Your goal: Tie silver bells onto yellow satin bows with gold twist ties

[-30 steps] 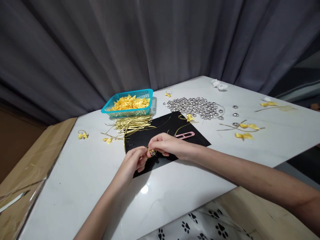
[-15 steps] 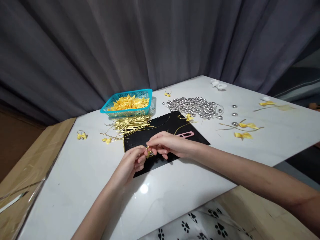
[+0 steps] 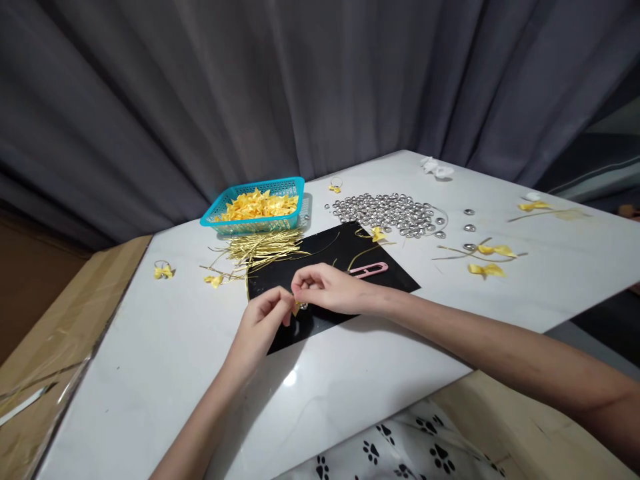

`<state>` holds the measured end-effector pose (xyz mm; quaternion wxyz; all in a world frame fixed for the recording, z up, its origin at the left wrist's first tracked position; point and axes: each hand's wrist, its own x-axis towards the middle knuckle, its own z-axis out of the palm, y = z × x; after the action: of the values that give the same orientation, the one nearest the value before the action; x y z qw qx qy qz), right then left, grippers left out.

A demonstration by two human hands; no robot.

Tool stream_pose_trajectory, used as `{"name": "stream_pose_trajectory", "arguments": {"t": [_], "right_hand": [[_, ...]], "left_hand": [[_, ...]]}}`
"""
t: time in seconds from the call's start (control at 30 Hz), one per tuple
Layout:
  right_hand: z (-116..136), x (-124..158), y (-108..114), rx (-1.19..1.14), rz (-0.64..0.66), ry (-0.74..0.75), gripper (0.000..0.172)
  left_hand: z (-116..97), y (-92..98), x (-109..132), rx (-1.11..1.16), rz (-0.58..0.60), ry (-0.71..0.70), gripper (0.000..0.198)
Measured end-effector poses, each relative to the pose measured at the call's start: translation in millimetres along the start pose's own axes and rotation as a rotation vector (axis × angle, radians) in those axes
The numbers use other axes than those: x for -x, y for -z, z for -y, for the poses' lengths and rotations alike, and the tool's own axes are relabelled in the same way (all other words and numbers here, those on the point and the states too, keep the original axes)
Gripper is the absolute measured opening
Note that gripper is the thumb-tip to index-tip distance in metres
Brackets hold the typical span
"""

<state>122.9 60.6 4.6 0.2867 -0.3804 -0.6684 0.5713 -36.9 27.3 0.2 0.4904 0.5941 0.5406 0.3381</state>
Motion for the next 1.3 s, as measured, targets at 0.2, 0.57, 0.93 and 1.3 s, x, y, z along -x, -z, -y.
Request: {"name": "stream_pose_trajectory", "arguments": {"t": [0.2,0.57,0.93,1.3], "right_hand": [[4,-1,15,0.028,-0.102,0.129,0.01],[4,-7,27,0.04,-0.242,0.156,0.01],[3,-7,29,0.075,-0.18,0.071,0.009],[-8,-3,15,0.13,0.029,0.191,0.01]], "left_hand": [[4,5.6,-8,0.008,-0.203,0.0,0.023],[22,4.1,-12,-0.495,-0.037,-0.172,0.02],[10,2.4,-13,0.298,0.005,0.294,0.018],[0,6.4,-14,0.772,-0.054,0.477,0.025]]}}
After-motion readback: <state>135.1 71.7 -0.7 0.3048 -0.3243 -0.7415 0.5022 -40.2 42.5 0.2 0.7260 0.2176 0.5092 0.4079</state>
